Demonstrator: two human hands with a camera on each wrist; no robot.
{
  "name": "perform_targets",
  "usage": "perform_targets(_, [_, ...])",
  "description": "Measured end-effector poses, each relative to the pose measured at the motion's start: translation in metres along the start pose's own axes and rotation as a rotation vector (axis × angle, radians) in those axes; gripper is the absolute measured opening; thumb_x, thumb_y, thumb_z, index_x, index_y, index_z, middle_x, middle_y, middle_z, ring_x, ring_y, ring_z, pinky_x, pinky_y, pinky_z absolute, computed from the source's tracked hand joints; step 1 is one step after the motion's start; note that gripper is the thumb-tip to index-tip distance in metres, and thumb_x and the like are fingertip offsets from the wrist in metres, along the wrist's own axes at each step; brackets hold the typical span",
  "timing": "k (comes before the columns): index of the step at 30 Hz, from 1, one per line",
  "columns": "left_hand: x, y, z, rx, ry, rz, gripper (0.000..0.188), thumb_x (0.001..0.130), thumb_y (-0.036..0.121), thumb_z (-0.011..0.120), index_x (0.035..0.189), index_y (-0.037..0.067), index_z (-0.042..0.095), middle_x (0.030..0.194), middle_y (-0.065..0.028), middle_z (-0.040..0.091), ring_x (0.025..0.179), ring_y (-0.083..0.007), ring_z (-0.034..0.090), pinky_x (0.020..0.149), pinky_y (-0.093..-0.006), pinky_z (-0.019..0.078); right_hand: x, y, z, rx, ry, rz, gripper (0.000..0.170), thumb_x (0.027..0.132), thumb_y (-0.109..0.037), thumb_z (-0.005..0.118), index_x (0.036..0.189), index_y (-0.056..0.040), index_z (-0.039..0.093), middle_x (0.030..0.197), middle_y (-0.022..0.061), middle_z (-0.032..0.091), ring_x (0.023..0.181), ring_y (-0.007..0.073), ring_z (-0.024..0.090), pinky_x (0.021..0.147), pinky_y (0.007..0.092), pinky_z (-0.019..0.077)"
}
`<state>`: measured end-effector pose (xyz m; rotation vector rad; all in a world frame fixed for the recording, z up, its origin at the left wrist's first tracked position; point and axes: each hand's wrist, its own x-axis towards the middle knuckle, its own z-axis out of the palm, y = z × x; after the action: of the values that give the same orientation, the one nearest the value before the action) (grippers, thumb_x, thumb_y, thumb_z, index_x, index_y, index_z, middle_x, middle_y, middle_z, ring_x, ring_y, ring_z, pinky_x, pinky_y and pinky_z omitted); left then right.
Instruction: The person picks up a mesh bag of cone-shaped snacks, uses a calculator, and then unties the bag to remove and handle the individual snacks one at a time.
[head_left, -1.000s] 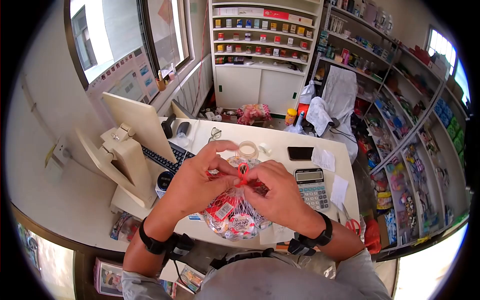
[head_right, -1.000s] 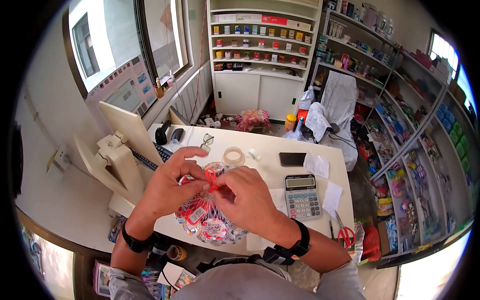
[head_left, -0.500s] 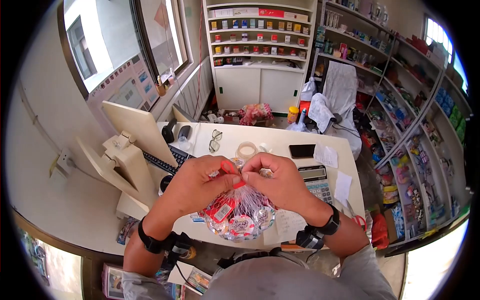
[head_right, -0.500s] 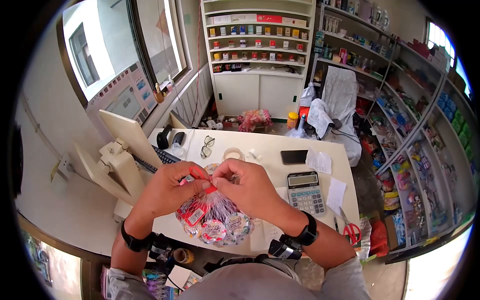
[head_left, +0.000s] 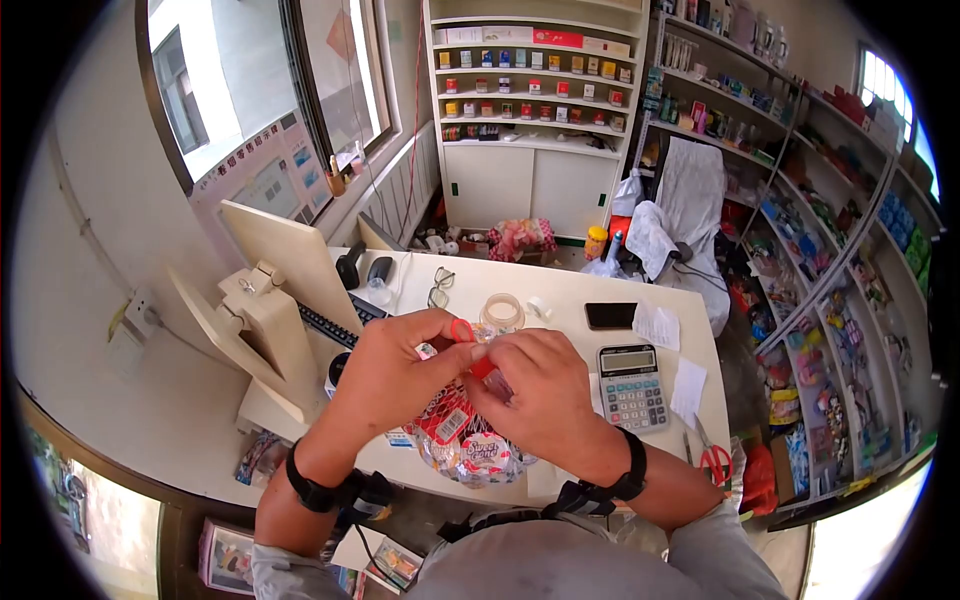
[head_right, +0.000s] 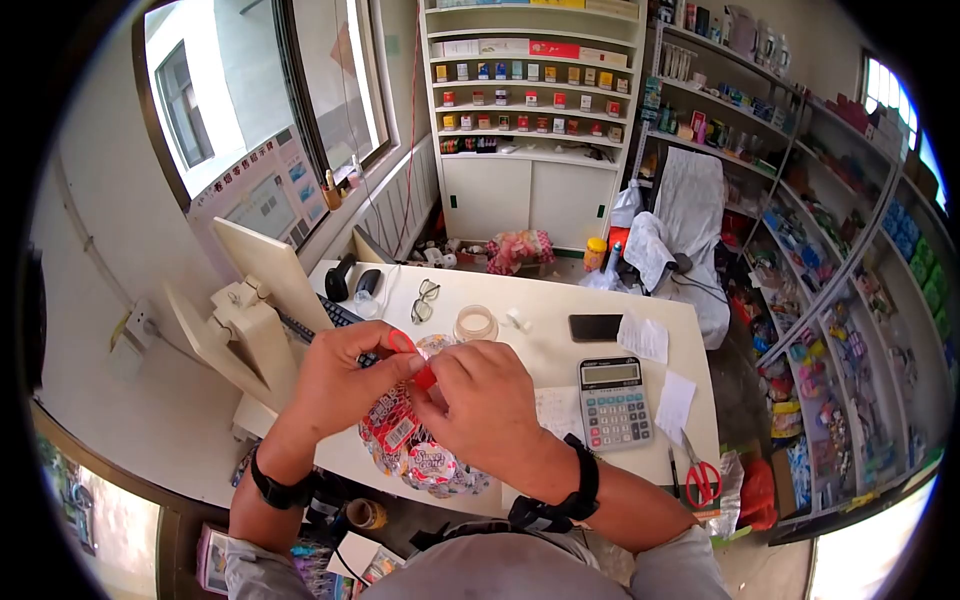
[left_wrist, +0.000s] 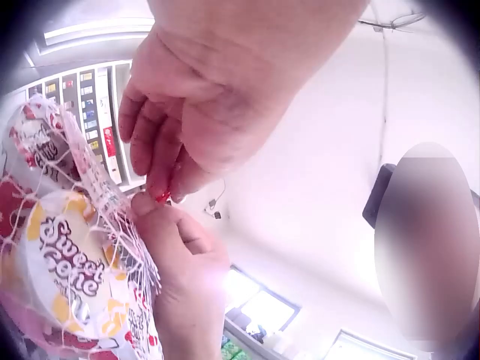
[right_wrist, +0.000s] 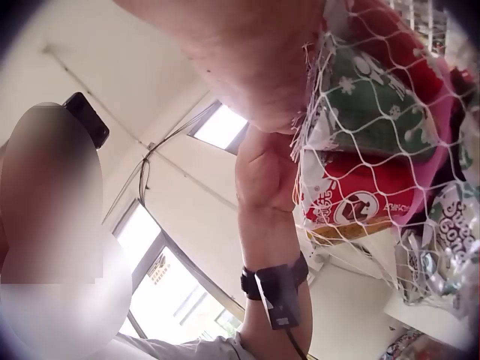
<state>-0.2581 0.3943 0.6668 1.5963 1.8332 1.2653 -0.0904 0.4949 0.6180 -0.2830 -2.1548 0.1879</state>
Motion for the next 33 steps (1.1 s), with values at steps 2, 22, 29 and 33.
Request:
perform_targets(2, [-0.002, 0.005, -0.005, -0.053, -0.031, -0.002, 0.012, 0.089, 0.008, 0.080, 0.098, 0.002, 0.075, 0.090, -0.0038, 0.076, 0.083, -0.0096, 0.068, 0.078, -0.0289, 0.0549, -0.001, 0.001, 0.000, 0.038, 0.007, -0.002, 0.024, 0.080, -0.022, 0.080, 0.091, -0.0048, 0.067, 0.089, 0.0098, 0.068, 0.087, 0.0306, 0.066, 0.082, 0.0433, 0.0505])
perform_targets(22, [0.020, 0.020, -0.020, 0.763, -0.259, 0.736, 0.023, 0.078, 0.005, 0.078, 0.100, 0.006, 0.073, 0.093, -0.0087, 0.073, 0.083, -0.0276, 0.071, 0.072, -0.0382, 0.0589, -0.015, 0.011, -0.008, 0.052, -0.048, 0.117, 0.032, 0.077, -0.027, 0.086, 0.096, -0.0068, 0.071, 0.087, 0.0058, 0.060, 0.082, 0.0263, 0.063, 0.073, 0.0390, 0.0534])
perform_targets(29, [0.023, 0.031, -0.015, 0.625, -0.294, 0.557, 0.014, 0.083, 0.005, 0.078, 0.096, 0.005, 0.073, 0.090, -0.0106, 0.072, 0.080, -0.0309, 0.070, 0.070, -0.0387, 0.0576, -0.014, 0.011, -0.006, 0.038, -0.052, 0.089, 0.024, 0.081, -0.024, 0.083, 0.089, -0.0078, 0.067, 0.084, 0.0071, 0.058, 0.081, 0.0282, 0.061, 0.073, 0.0404, 0.0507])
perform_targets(33, [0.026, 0.029, -0.017, 0.501, -0.342, 0.419, 0.013, 0.085, 0.003, 0.078, 0.096, 0.004, 0.073, 0.091, -0.0114, 0.073, 0.078, -0.0273, 0.071, 0.070, -0.0345, 0.0565, -0.015, 0.020, -0.004, 0.173, -0.134, 0.096, 0.019, 0.084, -0.020, 0.077, 0.087, -0.0062, 0.064, 0.087, 0.0098, 0.059, 0.087, 0.0307, 0.061, 0.080, 0.0427, 0.0493])
